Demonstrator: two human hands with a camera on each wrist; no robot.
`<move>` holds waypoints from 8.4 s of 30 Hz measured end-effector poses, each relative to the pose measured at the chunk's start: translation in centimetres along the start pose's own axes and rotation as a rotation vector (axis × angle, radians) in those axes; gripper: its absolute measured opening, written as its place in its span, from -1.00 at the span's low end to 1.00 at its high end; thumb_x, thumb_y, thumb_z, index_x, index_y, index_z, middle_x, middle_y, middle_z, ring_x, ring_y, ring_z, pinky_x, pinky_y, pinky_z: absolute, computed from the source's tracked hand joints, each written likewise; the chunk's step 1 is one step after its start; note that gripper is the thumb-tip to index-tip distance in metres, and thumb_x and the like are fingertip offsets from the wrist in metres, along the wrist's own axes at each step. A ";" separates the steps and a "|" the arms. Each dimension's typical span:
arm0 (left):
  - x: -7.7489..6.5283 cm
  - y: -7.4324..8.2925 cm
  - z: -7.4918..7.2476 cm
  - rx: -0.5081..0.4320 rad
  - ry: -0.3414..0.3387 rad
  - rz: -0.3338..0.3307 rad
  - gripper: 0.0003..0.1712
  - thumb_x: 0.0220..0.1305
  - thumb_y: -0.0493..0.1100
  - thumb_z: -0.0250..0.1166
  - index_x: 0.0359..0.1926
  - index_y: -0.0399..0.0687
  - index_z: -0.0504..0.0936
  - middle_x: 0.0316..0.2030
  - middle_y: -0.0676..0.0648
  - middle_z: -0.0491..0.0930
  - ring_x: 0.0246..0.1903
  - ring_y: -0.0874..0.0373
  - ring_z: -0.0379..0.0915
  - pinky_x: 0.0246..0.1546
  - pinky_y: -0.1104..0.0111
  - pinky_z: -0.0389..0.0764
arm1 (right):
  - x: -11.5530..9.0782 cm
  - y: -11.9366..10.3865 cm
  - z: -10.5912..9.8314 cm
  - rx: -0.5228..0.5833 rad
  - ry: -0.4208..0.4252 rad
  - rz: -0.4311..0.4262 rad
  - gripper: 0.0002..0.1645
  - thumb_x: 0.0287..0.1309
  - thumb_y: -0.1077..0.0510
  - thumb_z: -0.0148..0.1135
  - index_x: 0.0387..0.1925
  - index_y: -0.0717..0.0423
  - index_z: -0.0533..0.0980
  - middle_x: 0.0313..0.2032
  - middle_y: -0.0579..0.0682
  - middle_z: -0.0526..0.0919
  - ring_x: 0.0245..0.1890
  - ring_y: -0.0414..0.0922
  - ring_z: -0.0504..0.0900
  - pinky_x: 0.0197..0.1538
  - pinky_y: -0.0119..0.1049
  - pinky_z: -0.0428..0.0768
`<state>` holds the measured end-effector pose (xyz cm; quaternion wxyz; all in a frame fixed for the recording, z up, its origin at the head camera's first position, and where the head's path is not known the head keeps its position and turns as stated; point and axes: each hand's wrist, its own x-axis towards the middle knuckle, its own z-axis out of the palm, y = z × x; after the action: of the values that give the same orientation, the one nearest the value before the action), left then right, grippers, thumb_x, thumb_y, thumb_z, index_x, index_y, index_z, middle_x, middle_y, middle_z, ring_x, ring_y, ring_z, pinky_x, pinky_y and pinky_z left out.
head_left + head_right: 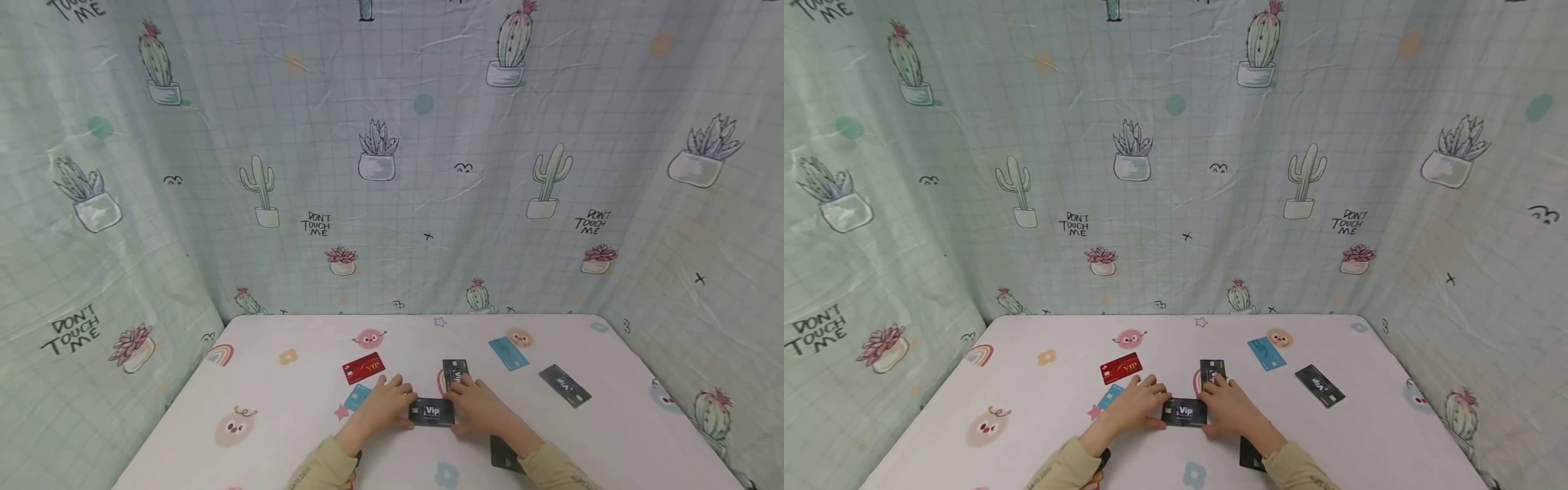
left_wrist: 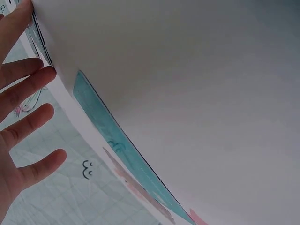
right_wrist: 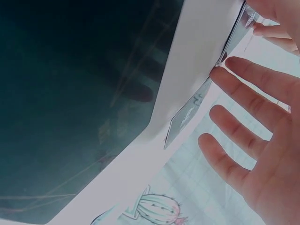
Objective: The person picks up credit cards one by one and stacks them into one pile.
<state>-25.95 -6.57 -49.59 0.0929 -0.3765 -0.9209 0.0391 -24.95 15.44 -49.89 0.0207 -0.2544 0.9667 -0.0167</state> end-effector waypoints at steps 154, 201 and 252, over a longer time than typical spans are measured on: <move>-7.0 -9.4 1.3 0.064 -0.054 0.068 -0.27 0.09 0.28 0.04 0.24 0.06 0.28 0.18 0.02 0.36 0.14 -0.04 0.28 -0.03 -0.07 0.39 | 6.6 -12.3 1.1 -0.168 0.109 -0.001 -0.27 -0.05 -0.35 0.10 0.02 0.07 0.41 -0.08 -0.01 0.47 0.06 -0.02 0.37 0.08 -0.05 0.36; -6.3 -9.5 1.7 0.141 -0.035 0.155 -0.35 0.03 0.25 0.09 0.13 0.09 0.38 0.02 0.02 0.43 0.01 0.07 0.32 -0.12 0.11 0.48 | 6.9 -12.3 0.5 -0.213 0.133 0.002 -0.28 -0.13 -0.35 0.18 -0.07 0.08 0.41 -0.25 0.00 0.44 -0.21 -0.10 0.37 -0.11 -0.18 0.46; -7.6 -8.9 1.7 0.150 0.066 0.154 -0.37 0.15 0.29 0.02 0.18 0.12 0.35 -0.03 0.01 0.43 -0.01 0.07 0.33 -0.13 0.14 0.46 | 6.4 -11.0 0.7 -0.346 0.160 -0.163 -0.28 0.04 -0.40 -0.08 0.09 -0.04 0.34 -0.14 -0.01 0.45 -0.09 -0.11 0.41 -0.02 -0.21 0.47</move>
<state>-27.11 -18.27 -51.03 0.1477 -0.4391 -0.8803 0.1023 -25.10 2.65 -50.31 -0.1015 -0.3292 0.9300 0.1278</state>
